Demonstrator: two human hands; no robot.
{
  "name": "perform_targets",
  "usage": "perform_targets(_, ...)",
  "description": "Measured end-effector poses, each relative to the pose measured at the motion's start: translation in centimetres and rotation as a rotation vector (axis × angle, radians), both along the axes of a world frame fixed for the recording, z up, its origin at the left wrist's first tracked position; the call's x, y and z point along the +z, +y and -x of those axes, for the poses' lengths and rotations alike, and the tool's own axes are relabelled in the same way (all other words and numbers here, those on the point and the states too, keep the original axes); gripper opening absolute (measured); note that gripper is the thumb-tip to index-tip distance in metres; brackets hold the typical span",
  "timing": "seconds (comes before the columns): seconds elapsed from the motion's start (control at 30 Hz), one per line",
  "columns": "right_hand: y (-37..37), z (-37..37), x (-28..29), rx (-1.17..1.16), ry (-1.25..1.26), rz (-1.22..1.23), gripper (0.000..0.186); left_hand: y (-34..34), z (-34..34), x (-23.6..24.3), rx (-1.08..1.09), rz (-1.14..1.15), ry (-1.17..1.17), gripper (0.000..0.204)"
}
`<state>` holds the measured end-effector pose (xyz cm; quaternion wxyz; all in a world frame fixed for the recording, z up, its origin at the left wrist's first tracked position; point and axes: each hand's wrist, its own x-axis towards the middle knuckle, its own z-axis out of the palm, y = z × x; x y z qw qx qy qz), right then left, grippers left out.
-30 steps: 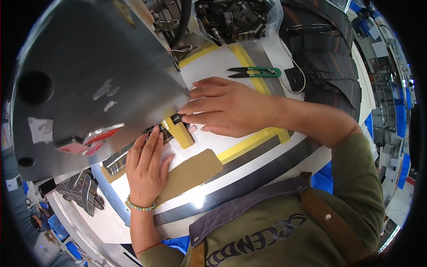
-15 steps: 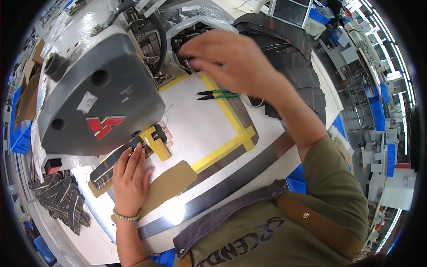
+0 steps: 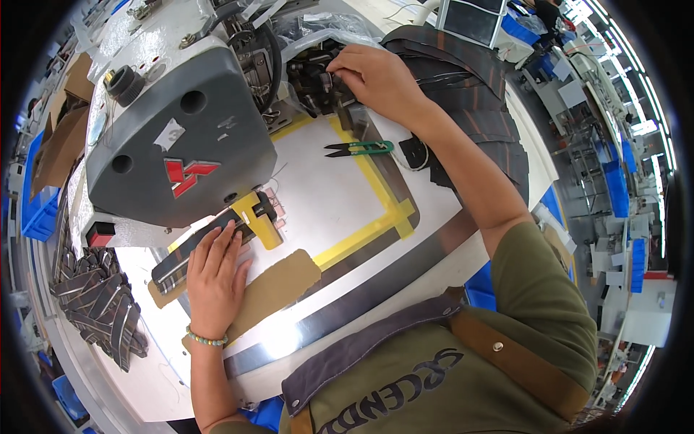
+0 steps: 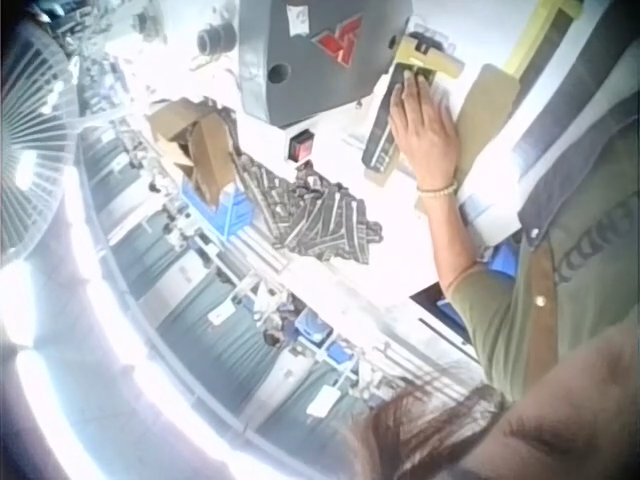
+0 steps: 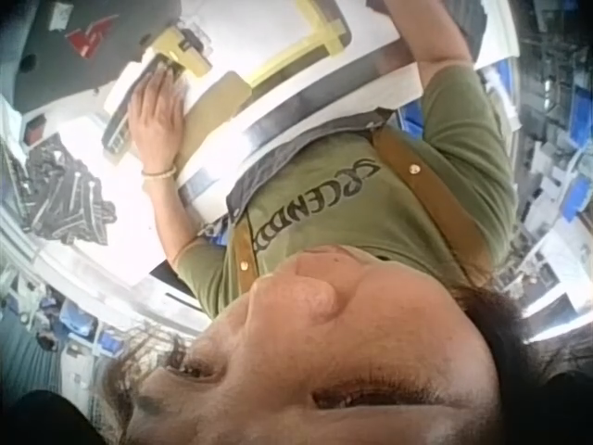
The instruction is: The recorder uses an industrial sewing machine to stitch together components for leather or fabric straps.
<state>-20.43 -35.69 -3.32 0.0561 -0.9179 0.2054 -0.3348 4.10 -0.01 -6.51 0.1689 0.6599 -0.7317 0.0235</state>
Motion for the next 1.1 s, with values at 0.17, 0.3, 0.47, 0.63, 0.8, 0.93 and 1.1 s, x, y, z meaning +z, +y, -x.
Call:
perform_targets(0.17, 2.8, -1.3, -1.6, 0.055, 0.077, 0.064, 0.017, 0.4, 0.5, 1.6, -0.032, 0.082, -0.032, 0.044)
perform_targets(0.3, 3.0, -2.2, -3.2, 0.042, 0.138, 0.078, 0.023, 0.7, 1.4, 3.0, -0.072, 0.063, -0.058, 0.043)
perform_targets(0.47, 0.8, -0.5, -0.8, -0.04, -0.021, -0.006, 0.019, 1.2, 2.6, 4.4, -0.102, 0.056, 0.024, 0.04)
perform_targets(0.63, 1.0, 1.3, 1.0, -0.075, -0.063, -0.177, 0.017, 0.2, 3.7, 4.9, -0.12, 0.026, 0.191, 0.037)
perform_targets(0.8, 3.1, 1.5, 1.2, -0.057, -0.073, -0.439, 0.016, -0.8, 5.1, 5.1, -0.203, 0.022, 0.391, 0.034)
perform_targets(0.93, 2.9, 1.8, 0.9, -0.068, -0.049, -0.283, 0.016, -0.9, 5.4, 5.7, -0.216, 0.006, 0.402, 0.033)
perform_targets(1.1, 4.8, 1.7, 1.6, 0.155, 0.262, -0.096, 0.02, 0.2, 5.1, 5.6, -0.169, -0.059, 0.408, 0.033)
